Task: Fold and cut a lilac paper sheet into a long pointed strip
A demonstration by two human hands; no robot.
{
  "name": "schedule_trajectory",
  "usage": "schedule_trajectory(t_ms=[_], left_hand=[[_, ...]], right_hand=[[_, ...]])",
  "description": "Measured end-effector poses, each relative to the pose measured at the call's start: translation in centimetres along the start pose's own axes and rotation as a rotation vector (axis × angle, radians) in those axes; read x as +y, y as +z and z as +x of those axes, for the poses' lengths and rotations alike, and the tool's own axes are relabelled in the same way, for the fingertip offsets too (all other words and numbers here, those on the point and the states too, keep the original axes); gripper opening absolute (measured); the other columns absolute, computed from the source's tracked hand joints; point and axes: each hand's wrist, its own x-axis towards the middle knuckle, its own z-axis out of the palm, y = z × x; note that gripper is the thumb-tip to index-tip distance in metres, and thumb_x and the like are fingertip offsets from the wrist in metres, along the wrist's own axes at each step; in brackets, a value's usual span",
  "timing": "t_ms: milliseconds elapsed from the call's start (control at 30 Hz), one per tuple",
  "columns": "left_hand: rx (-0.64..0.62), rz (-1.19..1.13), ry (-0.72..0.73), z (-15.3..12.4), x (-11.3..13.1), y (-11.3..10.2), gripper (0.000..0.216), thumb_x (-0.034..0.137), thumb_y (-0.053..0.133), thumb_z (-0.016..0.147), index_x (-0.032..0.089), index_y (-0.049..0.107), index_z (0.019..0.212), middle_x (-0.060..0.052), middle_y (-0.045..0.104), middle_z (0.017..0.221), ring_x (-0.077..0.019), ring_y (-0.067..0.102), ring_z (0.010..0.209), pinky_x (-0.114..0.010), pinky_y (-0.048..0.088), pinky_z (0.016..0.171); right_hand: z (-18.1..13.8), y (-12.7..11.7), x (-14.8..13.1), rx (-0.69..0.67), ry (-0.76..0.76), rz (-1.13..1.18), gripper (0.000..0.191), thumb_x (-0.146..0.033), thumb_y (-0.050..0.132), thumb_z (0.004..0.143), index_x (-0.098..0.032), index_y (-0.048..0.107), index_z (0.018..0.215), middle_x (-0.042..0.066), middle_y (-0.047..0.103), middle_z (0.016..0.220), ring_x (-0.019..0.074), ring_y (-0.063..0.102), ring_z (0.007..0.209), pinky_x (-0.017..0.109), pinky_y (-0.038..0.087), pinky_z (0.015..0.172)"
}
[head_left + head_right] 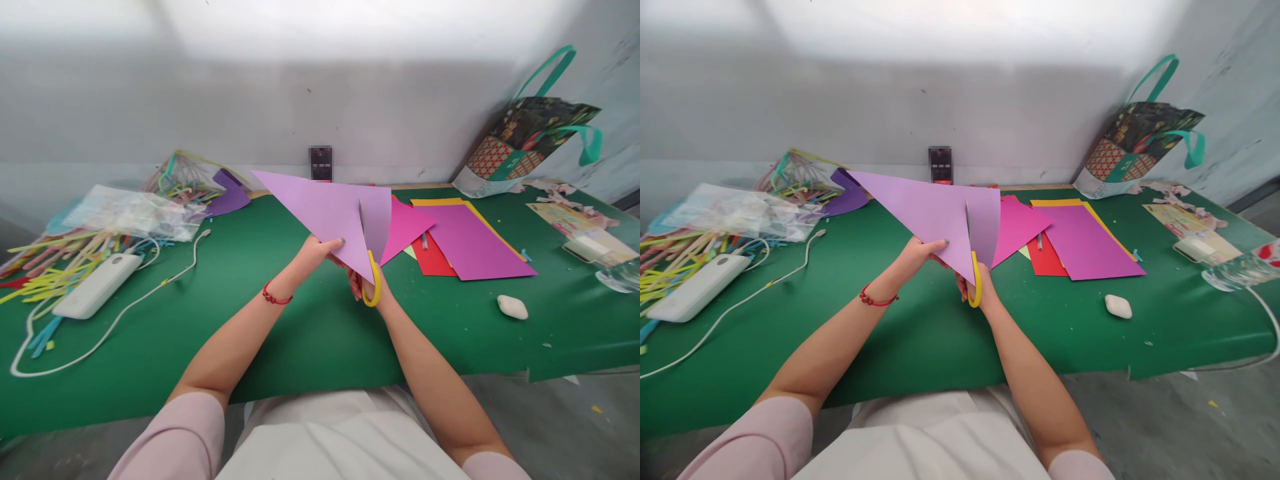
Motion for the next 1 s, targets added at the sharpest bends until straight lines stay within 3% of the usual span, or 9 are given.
schedule_trajectory(t_ms=[400, 733, 1000], left_hand=[[-0.001, 0.023, -0.002, 0.0, -0.2, -0.1, 0.023, 0.024, 0.065, 0.066, 0.011, 0.060, 0.084, -0.007, 0.067, 0.072, -0.0171, 0.062, 0.056, -0.031, 0.055, 0.050], [-0.047, -0.049, -0.022, -0.2, -0.6, 0.6, 0.024, 0.025, 0.066, 0.065, 0.011, 0.060, 0.083, -0.007, 0.067, 0.071, -0.0173, 0.062, 0.058, -0.031, 0.055, 0.050], [-0.094, -0.089, -0.055, -0.3, -1.1, 0.7, 0.020, 0.026, 0.065, 0.066, 0.010, 0.061, 0.078, -0.006, 0.065, 0.062, -0.0164, 0.060, 0.049, -0.032, 0.053, 0.052]], right_hand=[[0.4, -0.2, 0.2, -0.027, 0.025, 0.059, 0.038, -0.058, 0.055, 0.068, -0.022, 0.047, 0.057, -0.007, 0.037, 0.028, 0.0097, 0.033, 0.022, 0.024, 0.032, 0.026], [1.7, -0.6, 0.7, 0.007, 0.052, 0.121, 0.045, -0.056, 0.042, 0.079, -0.022, 0.047, 0.050, -0.001, 0.036, 0.028, 0.0124, 0.033, 0.023, 0.027, 0.032, 0.026], [1.8, -0.8, 1.2, 0.009, -0.016, 0.060, 0.051, -0.067, 0.050, 0.070, -0.024, 0.045, 0.045, 0.000, 0.039, 0.030, 0.0112, 0.036, 0.027, 0.026, 0.033, 0.028]])
